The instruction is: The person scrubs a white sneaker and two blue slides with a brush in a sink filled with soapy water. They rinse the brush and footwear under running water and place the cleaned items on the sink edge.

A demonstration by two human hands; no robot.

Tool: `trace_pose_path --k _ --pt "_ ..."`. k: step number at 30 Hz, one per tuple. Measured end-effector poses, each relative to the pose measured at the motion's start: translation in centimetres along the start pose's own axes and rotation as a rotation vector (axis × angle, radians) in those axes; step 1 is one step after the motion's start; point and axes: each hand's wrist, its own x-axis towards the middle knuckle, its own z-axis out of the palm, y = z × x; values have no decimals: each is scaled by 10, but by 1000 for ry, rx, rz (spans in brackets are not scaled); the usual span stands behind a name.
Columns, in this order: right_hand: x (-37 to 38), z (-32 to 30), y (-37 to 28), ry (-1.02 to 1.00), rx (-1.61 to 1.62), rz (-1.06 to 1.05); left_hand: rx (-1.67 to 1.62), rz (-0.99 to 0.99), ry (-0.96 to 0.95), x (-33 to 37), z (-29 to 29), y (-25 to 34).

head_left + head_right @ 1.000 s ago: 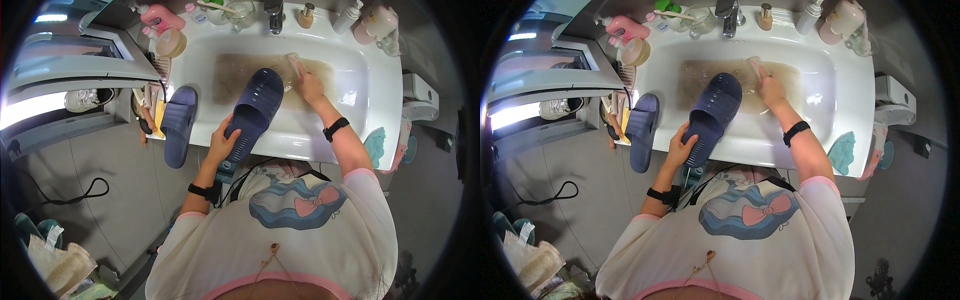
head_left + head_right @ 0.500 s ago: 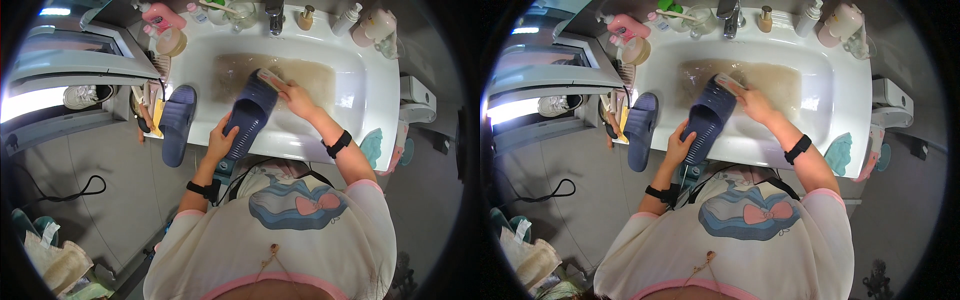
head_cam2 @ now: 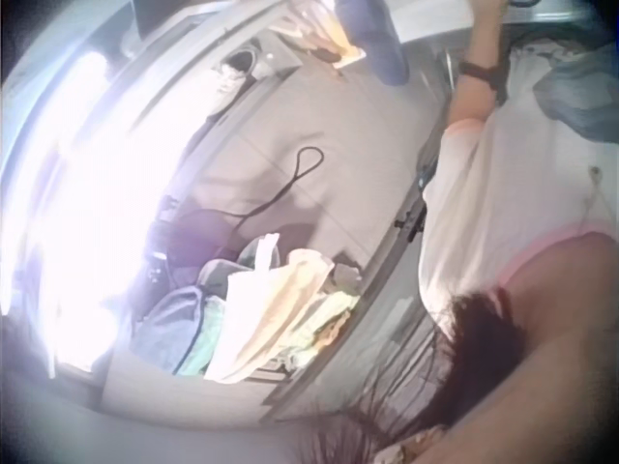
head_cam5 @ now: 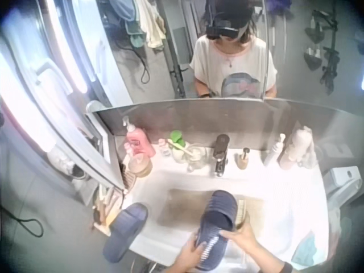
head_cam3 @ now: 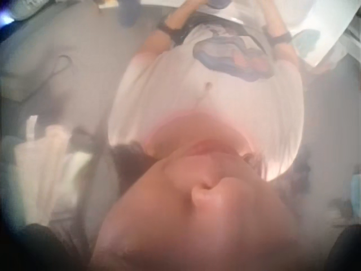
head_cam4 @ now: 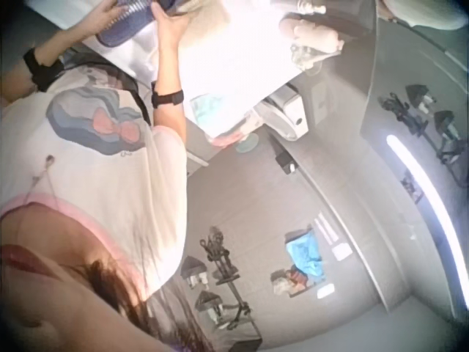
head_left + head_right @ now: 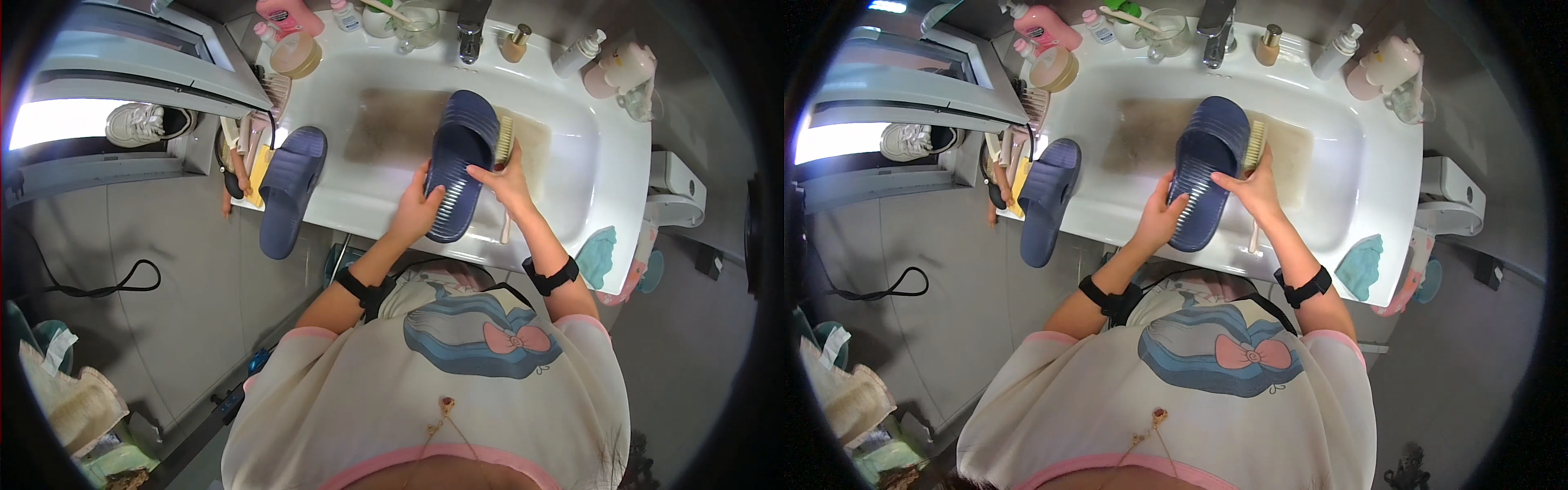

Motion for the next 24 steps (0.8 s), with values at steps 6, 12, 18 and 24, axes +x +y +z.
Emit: trace_pose_path --k 6,12,18,24 --pt "-5 -30 -6 172 244 396 -157 -14 -180 1 19 8" --pt "-11 -138 2 487 25 293 548 457 283 -1 -76 46" --pt "-3 -258 64 770 -97 309 990 405 972 -50 -185 53" --pt "9 -289 90 817 -132 349 1107 -171 752 -82 -220 28"
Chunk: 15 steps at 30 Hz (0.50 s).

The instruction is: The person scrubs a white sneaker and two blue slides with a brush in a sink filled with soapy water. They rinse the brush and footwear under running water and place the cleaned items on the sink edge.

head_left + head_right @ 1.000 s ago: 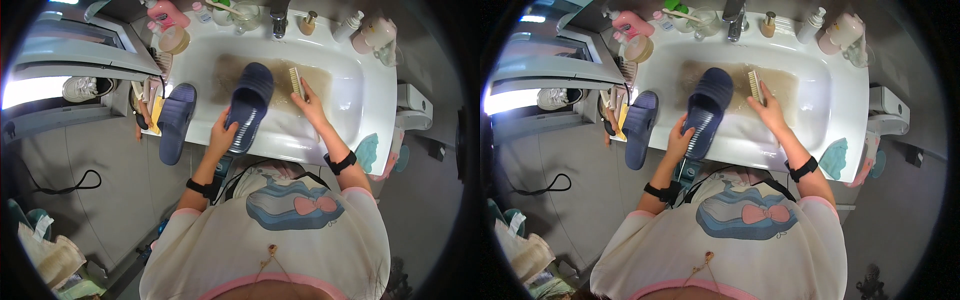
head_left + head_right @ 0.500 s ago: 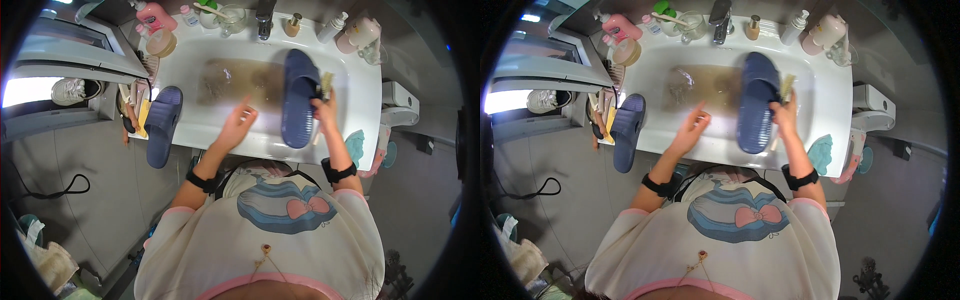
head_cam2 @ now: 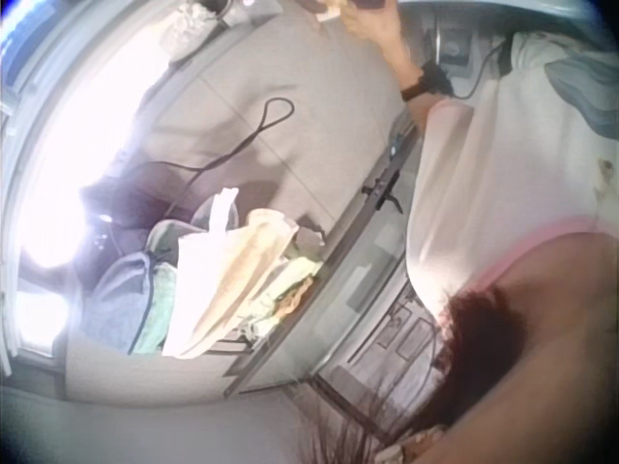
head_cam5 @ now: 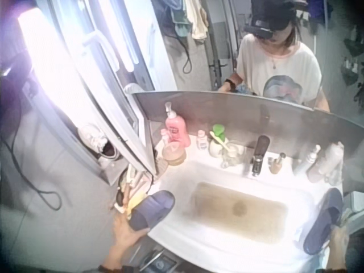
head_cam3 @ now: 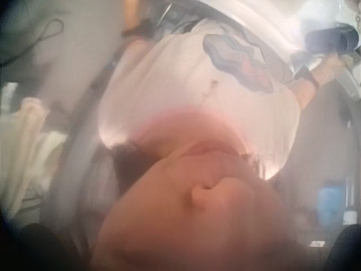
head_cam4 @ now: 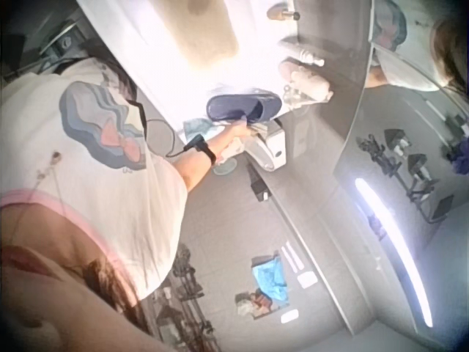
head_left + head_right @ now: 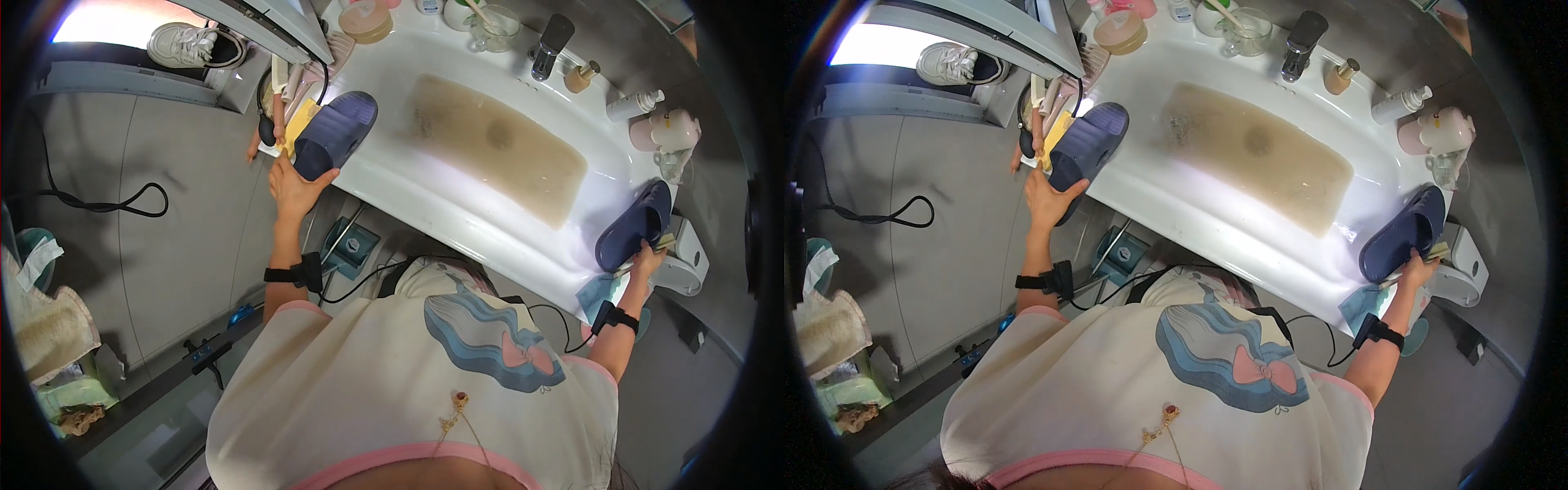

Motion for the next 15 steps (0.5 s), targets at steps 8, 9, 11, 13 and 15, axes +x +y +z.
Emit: trace_pose_path --k 8,9,11,13,15 --pt "-27 -17 -8 252 -107 -540 -162 -38 -379 16 25 -54" --pt "-54 -4 -38 181 14 -448 -197 -55 -329 9 21 -51" --pt "-98 6 -73 -25 34 -313 -306 -148 -449 5 9 -37" --pt "-124 37 -80 -209 56 -406 -508 -261 -586 0 -6 -9" --pt "-168 72 -98 -519 -69 -443 -713 -347 -600 -17 -1 5"
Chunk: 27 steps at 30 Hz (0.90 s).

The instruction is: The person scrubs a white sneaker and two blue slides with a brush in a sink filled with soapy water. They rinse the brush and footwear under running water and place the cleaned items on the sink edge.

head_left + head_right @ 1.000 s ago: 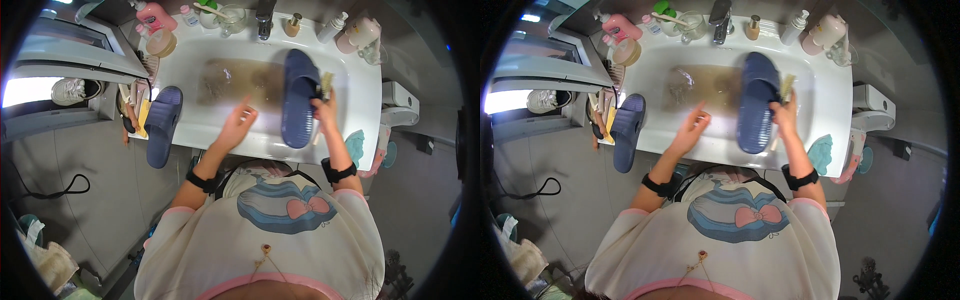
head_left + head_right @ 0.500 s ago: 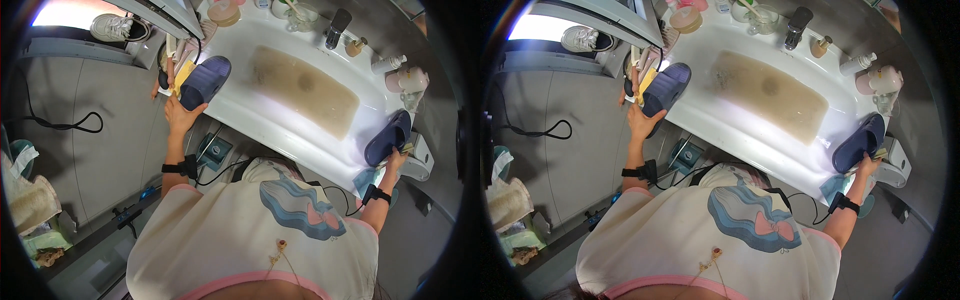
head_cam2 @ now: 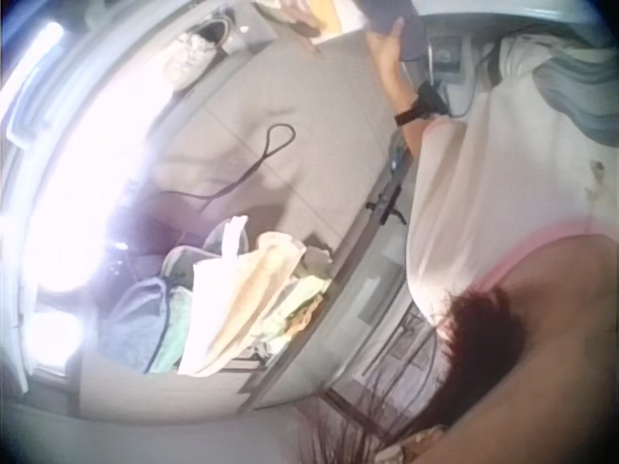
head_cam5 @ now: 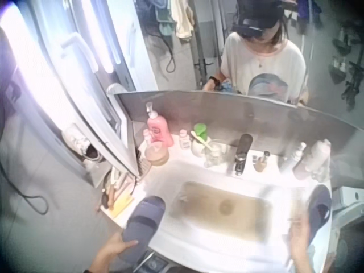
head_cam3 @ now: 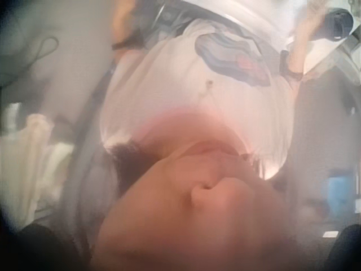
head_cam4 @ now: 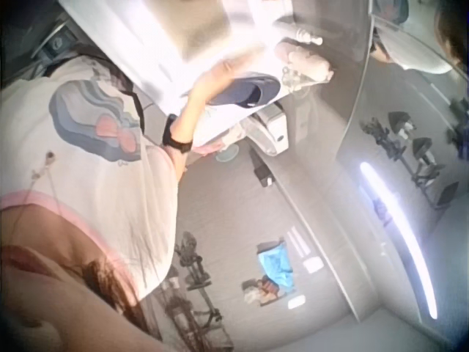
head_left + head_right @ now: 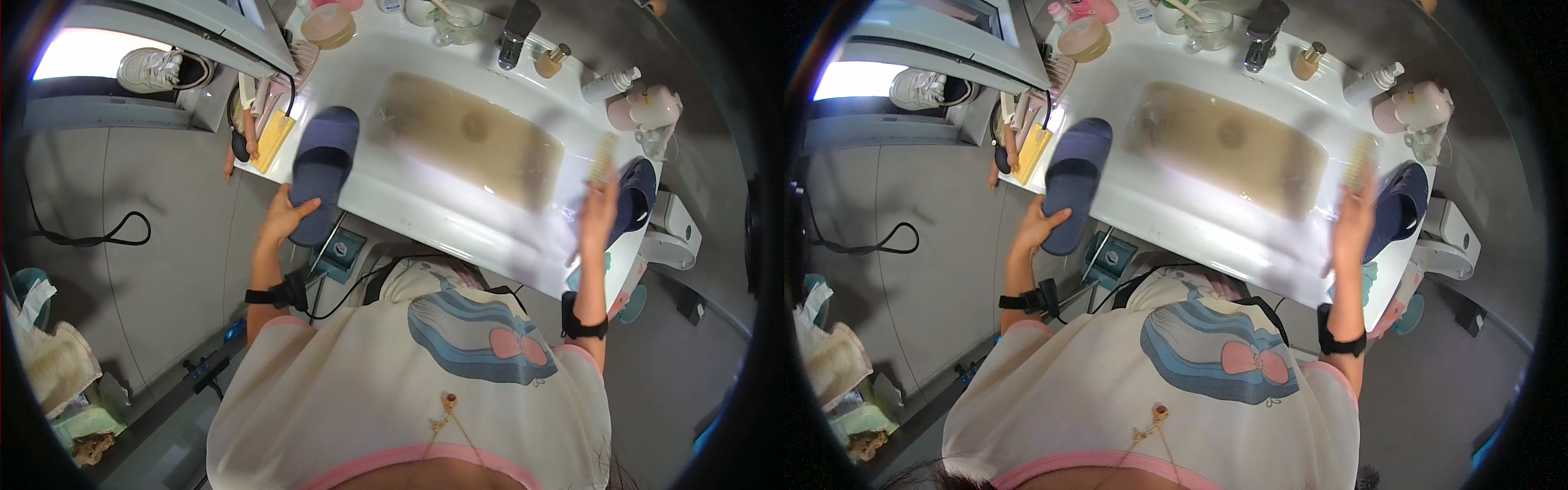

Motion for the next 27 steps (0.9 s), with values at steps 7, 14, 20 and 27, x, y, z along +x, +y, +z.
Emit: trace_pose_path --k 7,14,20,27 --pt "49 125 88 -253 -371 79 -381 -177 -427 3 83 33" --pt "29 165 131 -294 -341 -18 -490 -249 -522 21 145 52" --pt "-25 118 8 -453 70 274 -725 -263 -508 20 160 56" --pt "-77 133 -19 -660 -34 68 -824 -308 -643 13 187 60"
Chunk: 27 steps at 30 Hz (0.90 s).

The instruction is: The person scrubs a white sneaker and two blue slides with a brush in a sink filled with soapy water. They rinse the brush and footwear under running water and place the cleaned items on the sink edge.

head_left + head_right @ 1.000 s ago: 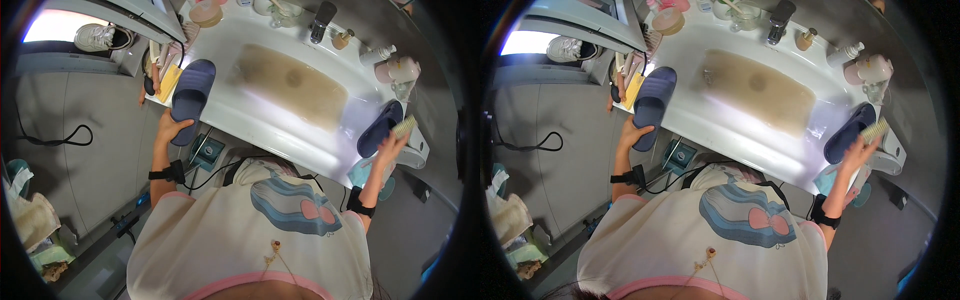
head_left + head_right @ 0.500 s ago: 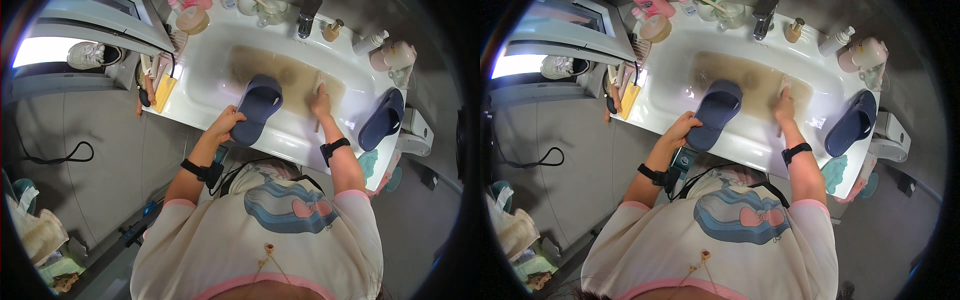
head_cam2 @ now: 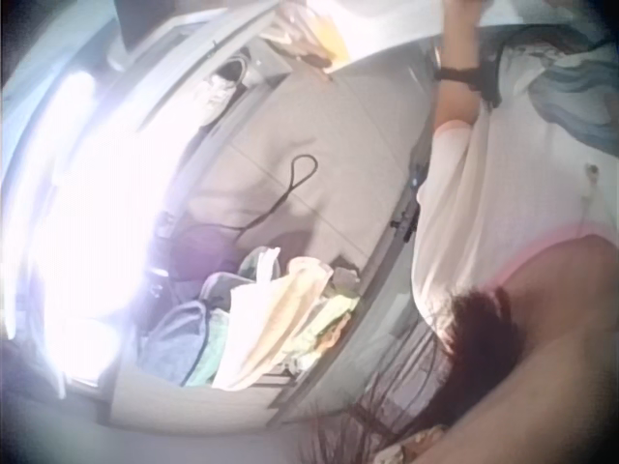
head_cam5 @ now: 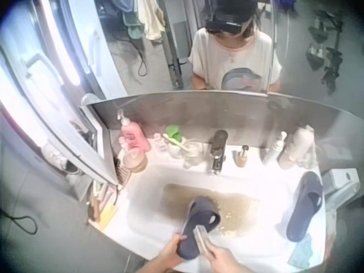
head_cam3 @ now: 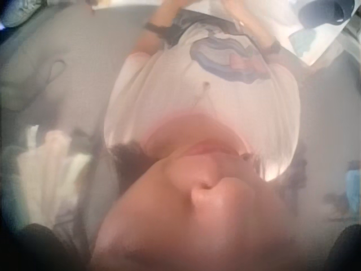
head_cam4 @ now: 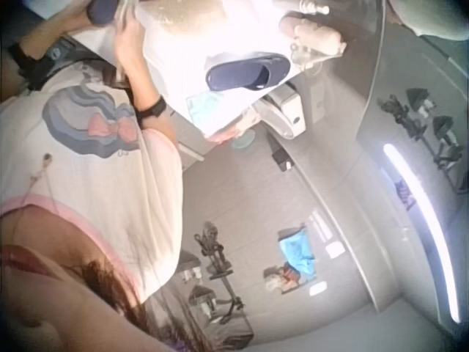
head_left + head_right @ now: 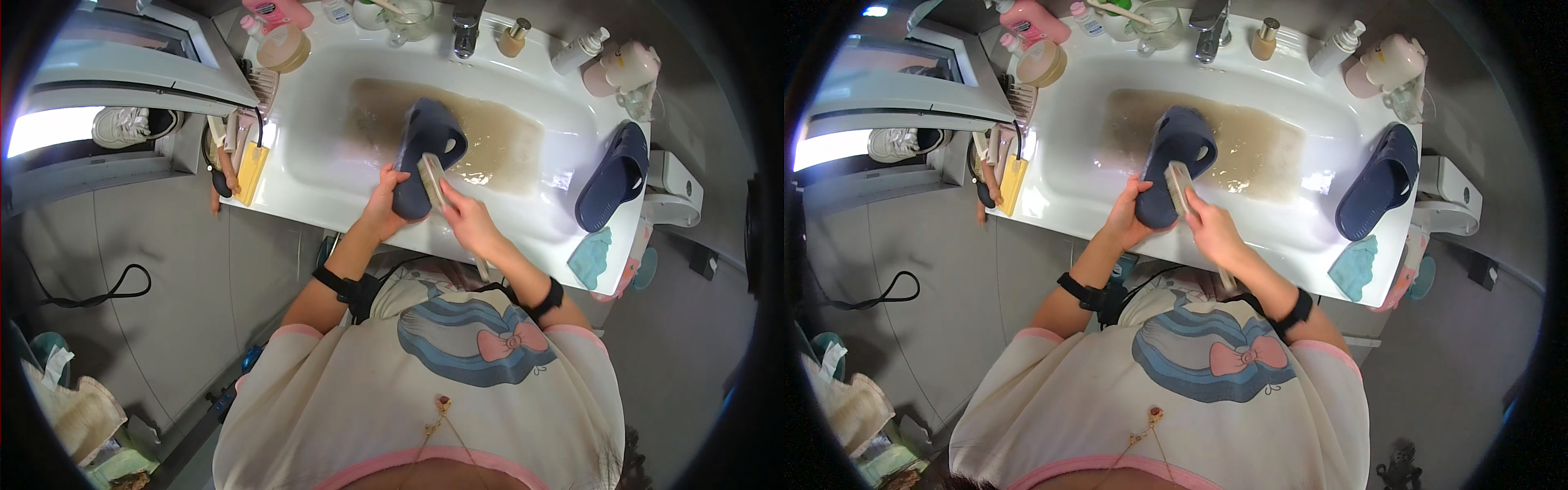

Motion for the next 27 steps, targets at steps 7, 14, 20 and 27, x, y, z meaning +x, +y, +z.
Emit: trace_pose_path --k 7,14,20,27 --pt "117 -2 9 296 -335 47 118 36 64 1 20 -19" --pt "1 -20 -1 -111 -14 -56 34 159 -23 3 2 4" --pt "50 -63 86 190 -451 91 782 196 230 -13 3 23" --pt "110 -44 85 304 -192 22 1284 451 281 -18 1 21"
